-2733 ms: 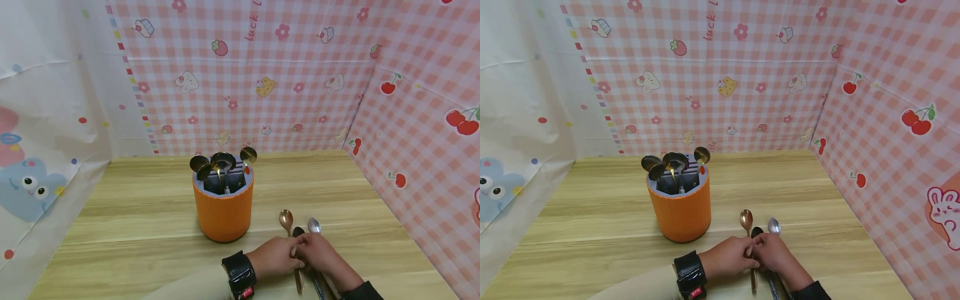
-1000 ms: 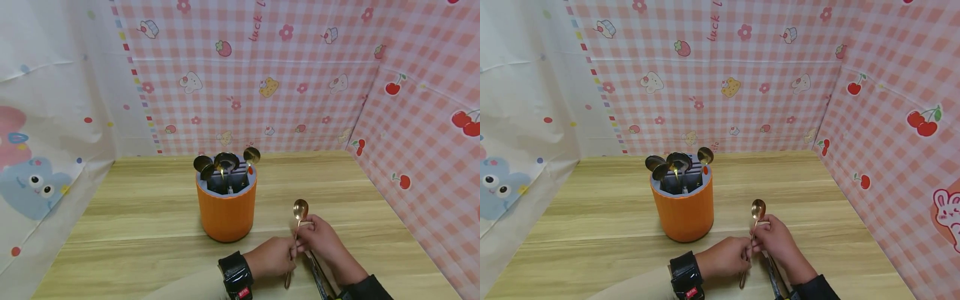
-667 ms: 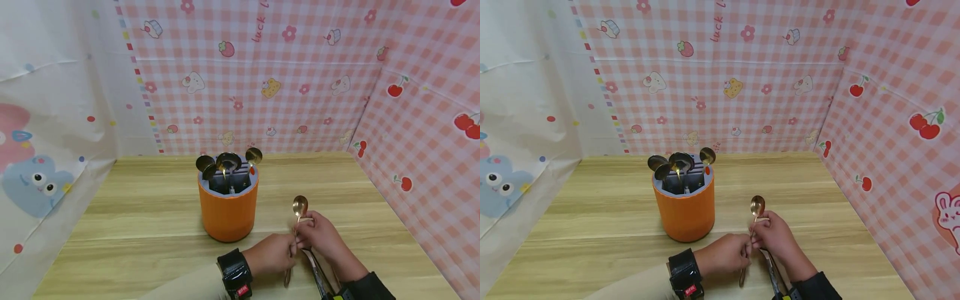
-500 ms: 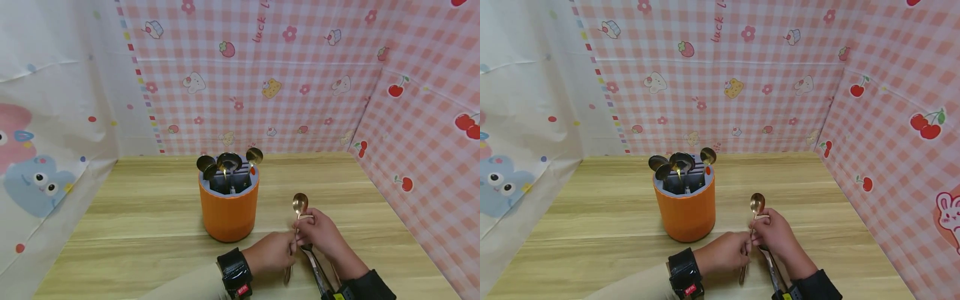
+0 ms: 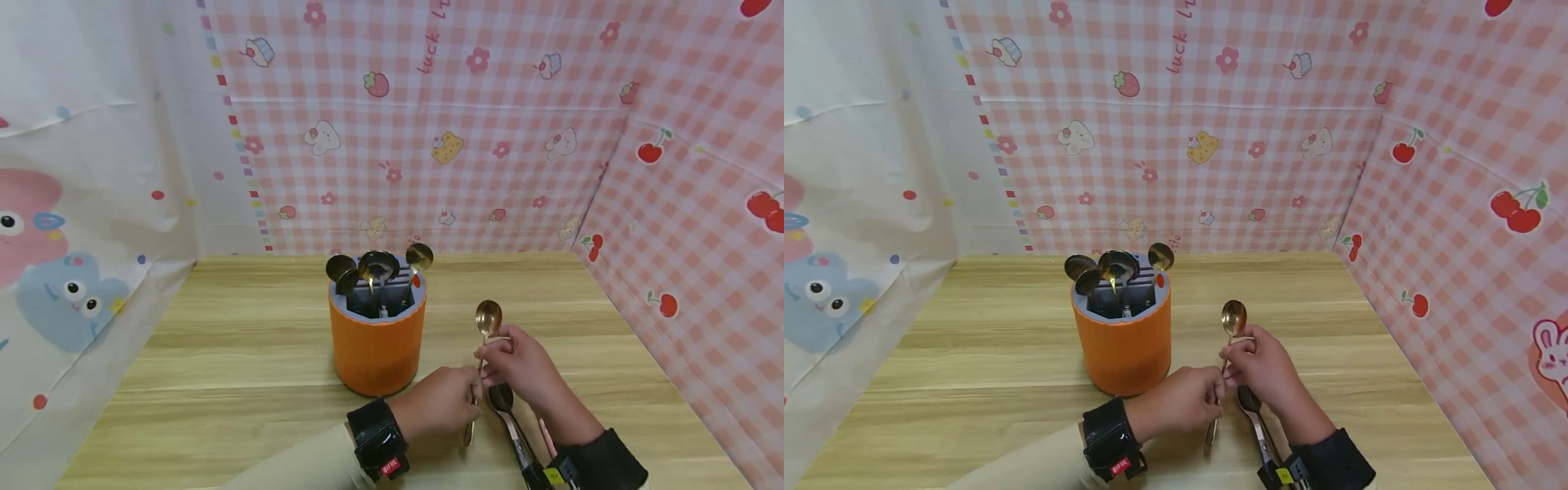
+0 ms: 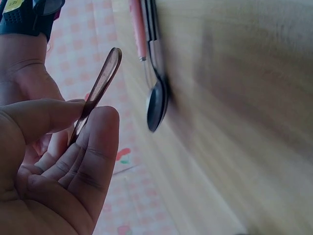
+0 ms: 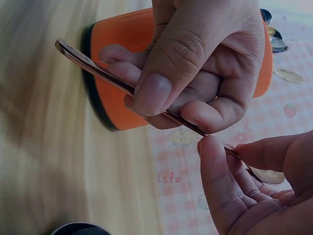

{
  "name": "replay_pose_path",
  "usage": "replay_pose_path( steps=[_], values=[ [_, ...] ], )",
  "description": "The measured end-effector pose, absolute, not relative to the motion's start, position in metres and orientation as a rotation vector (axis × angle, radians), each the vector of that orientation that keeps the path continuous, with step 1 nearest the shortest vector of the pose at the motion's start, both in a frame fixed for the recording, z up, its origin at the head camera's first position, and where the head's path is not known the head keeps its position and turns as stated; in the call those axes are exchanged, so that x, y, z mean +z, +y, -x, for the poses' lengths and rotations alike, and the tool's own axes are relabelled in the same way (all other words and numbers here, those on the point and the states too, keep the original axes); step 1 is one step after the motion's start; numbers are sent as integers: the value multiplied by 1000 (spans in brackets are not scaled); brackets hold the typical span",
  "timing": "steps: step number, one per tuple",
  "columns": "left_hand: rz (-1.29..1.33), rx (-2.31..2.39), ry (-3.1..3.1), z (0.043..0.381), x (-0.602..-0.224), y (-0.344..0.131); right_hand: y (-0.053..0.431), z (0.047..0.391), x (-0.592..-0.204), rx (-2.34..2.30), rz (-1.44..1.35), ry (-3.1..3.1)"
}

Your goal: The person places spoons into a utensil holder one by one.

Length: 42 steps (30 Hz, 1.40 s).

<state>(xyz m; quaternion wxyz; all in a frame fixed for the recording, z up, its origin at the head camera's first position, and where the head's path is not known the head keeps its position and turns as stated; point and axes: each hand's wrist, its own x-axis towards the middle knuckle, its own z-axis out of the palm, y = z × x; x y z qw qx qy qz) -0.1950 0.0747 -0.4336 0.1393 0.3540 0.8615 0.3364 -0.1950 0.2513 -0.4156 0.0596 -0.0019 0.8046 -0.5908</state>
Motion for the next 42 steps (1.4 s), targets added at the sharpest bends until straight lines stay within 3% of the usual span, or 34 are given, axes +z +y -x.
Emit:
replay_pose_path(
  steps=[42],
  values=[
    [-1187,1139,2643,209,-333,10,195,223,-297,-1754,376,2603]
  ],
)
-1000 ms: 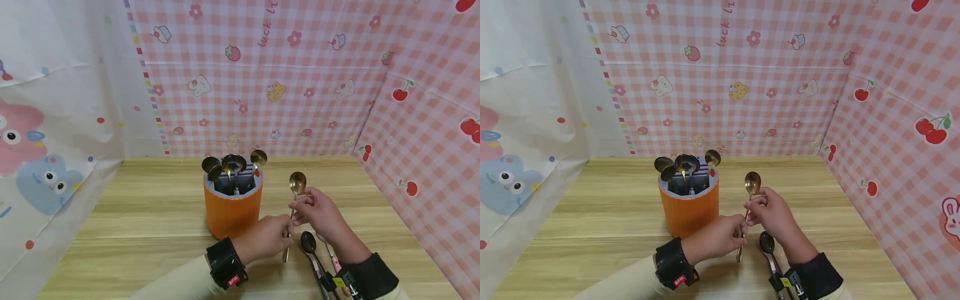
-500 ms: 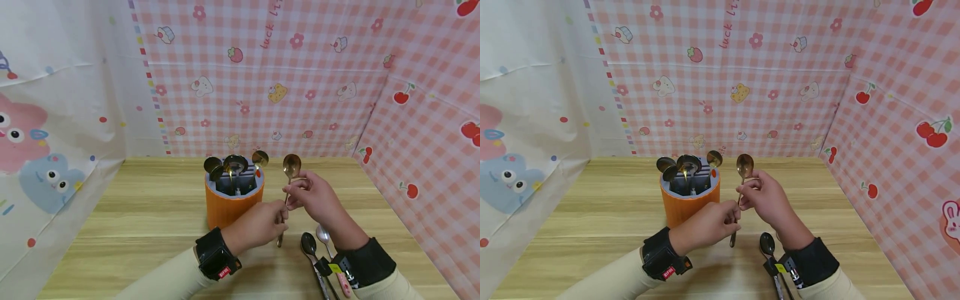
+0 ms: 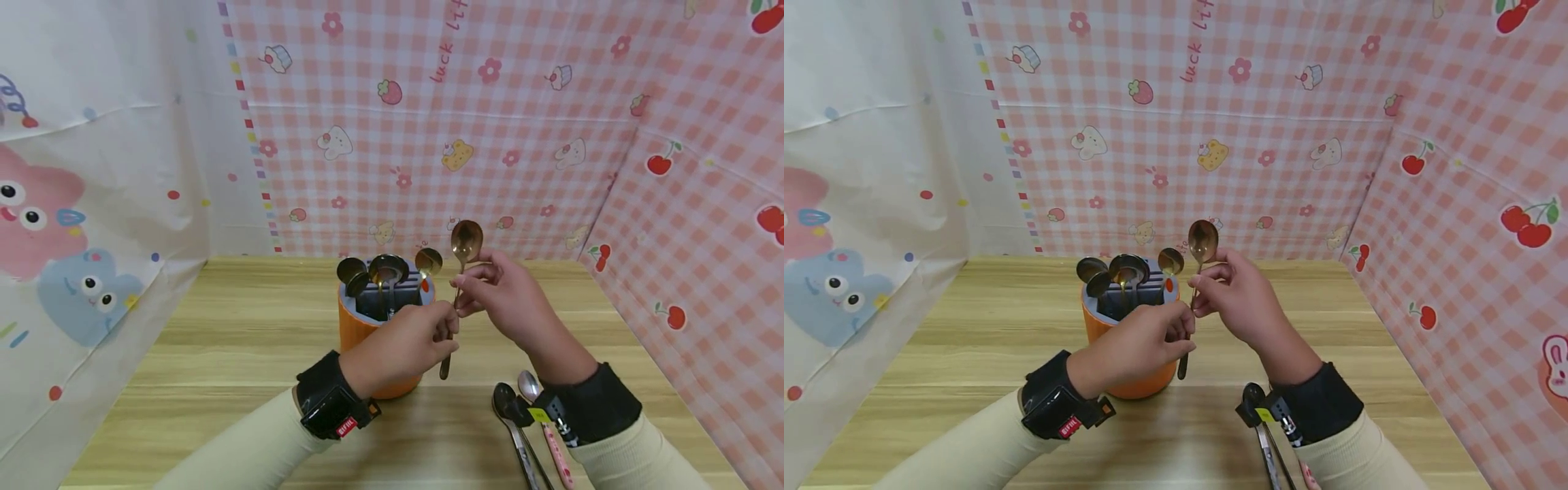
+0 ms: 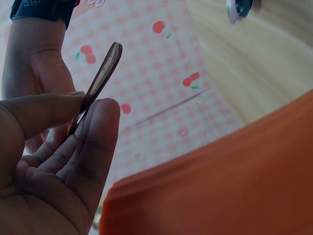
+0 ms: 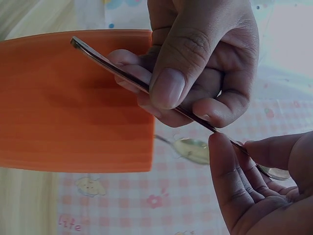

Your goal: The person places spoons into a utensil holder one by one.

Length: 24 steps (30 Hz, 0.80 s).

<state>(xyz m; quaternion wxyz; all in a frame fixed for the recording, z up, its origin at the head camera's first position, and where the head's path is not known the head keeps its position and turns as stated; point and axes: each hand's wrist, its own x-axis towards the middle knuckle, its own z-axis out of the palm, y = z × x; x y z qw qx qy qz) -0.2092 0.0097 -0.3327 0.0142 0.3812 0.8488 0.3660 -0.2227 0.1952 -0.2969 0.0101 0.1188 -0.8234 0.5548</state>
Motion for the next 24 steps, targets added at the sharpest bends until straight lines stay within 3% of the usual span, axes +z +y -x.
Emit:
replay_pose_path(
  steps=[24],
  values=[
    [-1156,1225,2822,220,-292,-24,159,236,-240,1646,-605,-2475]
  ],
)
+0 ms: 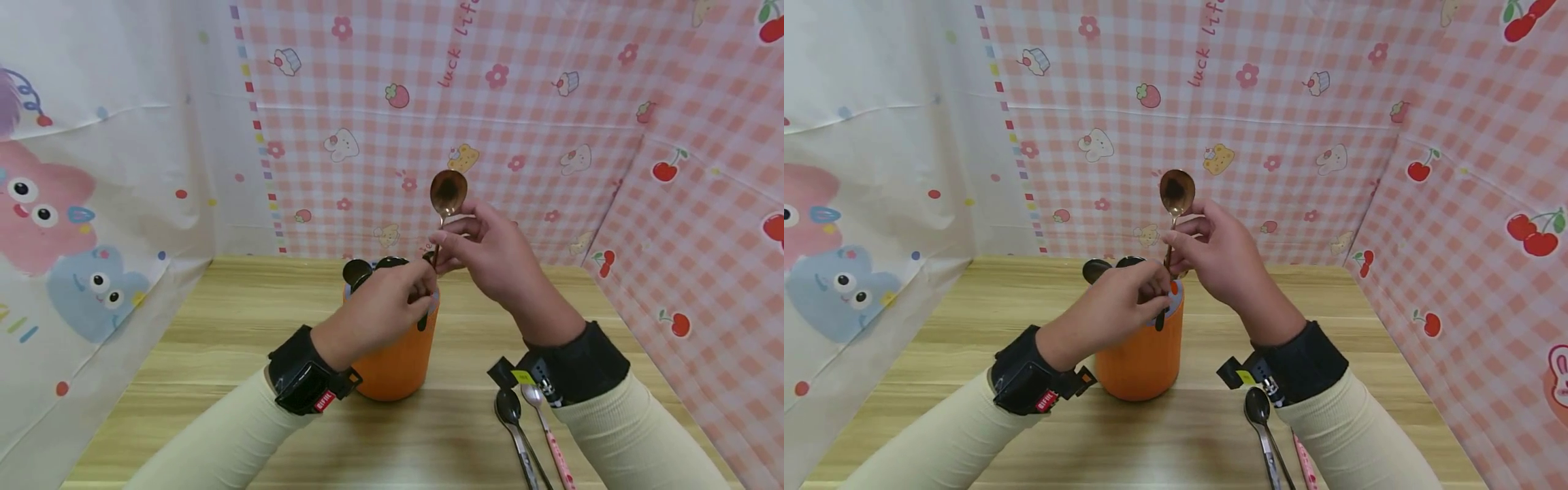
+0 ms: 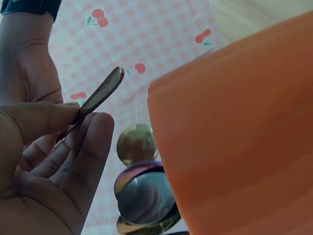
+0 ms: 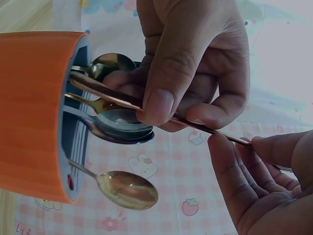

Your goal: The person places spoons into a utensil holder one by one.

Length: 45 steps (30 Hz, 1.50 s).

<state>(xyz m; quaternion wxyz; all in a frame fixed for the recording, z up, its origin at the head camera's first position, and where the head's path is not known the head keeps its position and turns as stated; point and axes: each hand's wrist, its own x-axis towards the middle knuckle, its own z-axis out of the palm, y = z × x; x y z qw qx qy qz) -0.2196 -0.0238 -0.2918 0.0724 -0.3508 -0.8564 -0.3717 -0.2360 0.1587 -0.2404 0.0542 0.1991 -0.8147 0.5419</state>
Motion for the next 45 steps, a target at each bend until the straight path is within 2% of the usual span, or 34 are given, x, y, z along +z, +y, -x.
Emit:
replay_pose_path(
  steps=[9,29,45],
  values=[
    [1000,-1077,-2496,226,-296,-30,148,237,-239,1638,-617,-2428],
    [943,-1070,-2626,228,-319,-37,143,244,-275,1671,-592,-2475],
    [913,-1060,-2664,229,-329,-42,141,244,-287,1649,-583,-2537]
  ],
)
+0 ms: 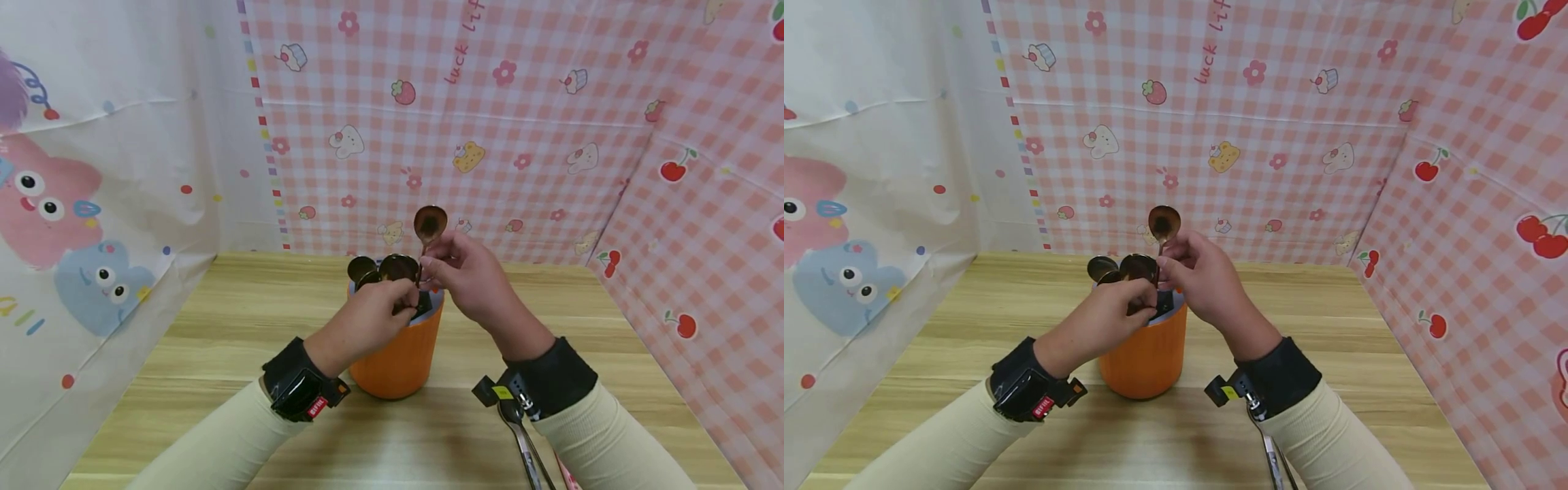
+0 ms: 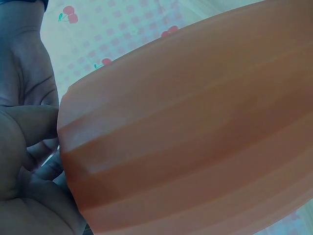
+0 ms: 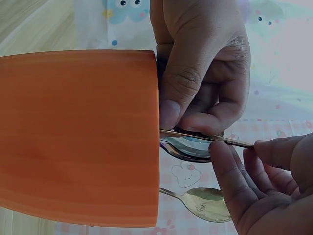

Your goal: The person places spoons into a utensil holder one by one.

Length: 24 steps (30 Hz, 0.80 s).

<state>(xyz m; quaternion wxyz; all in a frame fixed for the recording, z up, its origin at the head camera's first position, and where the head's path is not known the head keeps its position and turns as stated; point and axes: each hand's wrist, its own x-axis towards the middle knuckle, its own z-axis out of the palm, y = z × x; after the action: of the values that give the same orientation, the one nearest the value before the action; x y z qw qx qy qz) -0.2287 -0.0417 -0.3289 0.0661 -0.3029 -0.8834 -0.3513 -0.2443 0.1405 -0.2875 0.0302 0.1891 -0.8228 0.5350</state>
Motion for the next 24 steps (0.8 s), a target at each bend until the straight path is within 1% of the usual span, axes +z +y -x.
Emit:
replay_pose_path(
  steps=[8,17,24],
  values=[
    [880,-1037,-2639,230,-330,-42,146,244,-292,1467,-551,-2634],
    [851,-1082,-2718,230,-331,-37,147,242,-296,1450,-528,-2676],
    [848,-1078,-2750,230,-330,-33,155,239,-297,1285,-493,-2729]
  ],
)
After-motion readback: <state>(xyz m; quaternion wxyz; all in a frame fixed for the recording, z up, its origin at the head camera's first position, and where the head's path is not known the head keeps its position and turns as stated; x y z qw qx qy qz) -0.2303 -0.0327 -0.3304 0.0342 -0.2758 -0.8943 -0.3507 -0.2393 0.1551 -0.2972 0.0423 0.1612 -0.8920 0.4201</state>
